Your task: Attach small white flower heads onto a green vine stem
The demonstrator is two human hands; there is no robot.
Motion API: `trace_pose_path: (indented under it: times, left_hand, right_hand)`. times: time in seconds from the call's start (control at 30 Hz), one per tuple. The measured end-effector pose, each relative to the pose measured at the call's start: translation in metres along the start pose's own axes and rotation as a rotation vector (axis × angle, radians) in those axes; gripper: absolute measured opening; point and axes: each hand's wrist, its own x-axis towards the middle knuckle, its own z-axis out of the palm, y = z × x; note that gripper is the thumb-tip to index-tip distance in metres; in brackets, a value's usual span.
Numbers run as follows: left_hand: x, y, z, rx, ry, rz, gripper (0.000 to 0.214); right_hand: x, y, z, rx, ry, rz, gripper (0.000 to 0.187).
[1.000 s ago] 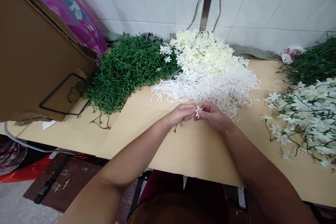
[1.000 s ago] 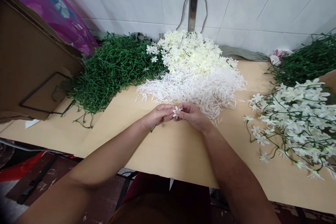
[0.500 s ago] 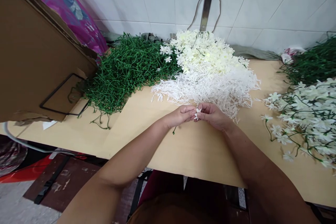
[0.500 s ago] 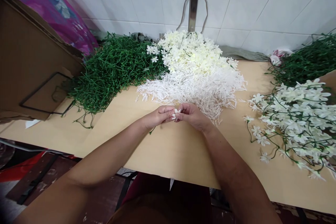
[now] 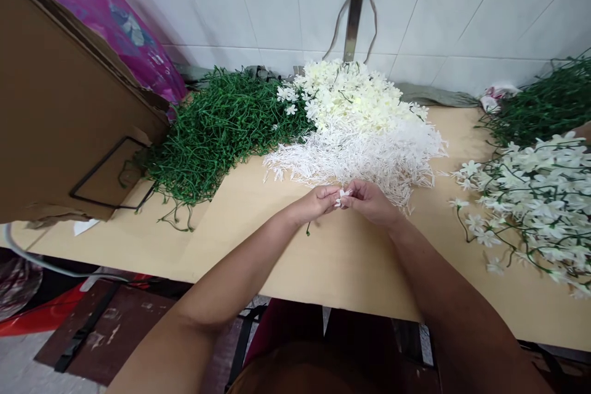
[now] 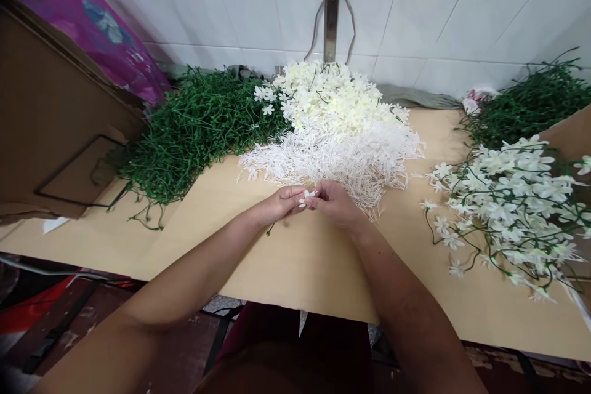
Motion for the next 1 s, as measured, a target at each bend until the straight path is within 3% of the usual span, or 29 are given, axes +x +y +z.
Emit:
trace_pose_path:
  times: [0.23,0.43,0.5,0.57,0.67,0.73,0.87,0.93,1.0]
  left_hand:
    - [0.001,0.002,-0.015,0.085,-0.058,-0.057,0.043]
    - [-0.002,0.001,-0.031,0.162,0.088,-0.06,0.039]
    - [-0.003,0.001,-0.03,0.193,0.113,-0.051,0.037]
    - [-0.002,0.0,-0.027,0.209,0.146,-0.039,0.035]
    - [0.001,-0.001,-0.022,0.181,0.189,-0.032,0.034]
    - [0.003,-0.002,-0.022,0.125,0.209,-0.038,0.034]
    - [0.007,-0.008,-0.027,0.052,0.207,-0.044,0.038]
    - [0.008,-0.011,-0.03,0.077,0.182,-0.044,0.04]
    - [0.009,-0.014,-0.031,0.136,0.171,-0.035,0.041]
  right_hand:
    - [-0.005,-0.006,-0.001,-0.164,-0.033,0.017,0.036]
    - [-0.02,-0.026,-0.007,-0.568,-0.165,0.014,0.017]
    - [-0.022,-0.038,-0.012,-0.656,-0.113,-0.001,0.015]
    - [-0.016,-0.052,-0.016,-0.727,0.019,-0.033,0.016]
    - [0.011,-0.069,-0.02,-0.863,0.267,-0.082,0.015]
    - [0.036,-0.075,-0.02,-1.061,0.367,-0.095,0.01]
    - [0.078,-0.068,-0.022,-1.528,0.407,0.048,0.024]
    - [0.085,-0.061,-0.025,-1.62,0.379,0.079,0.022]
    - [0.084,-0.055,-0.029,-1.619,0.362,0.021,0.017]
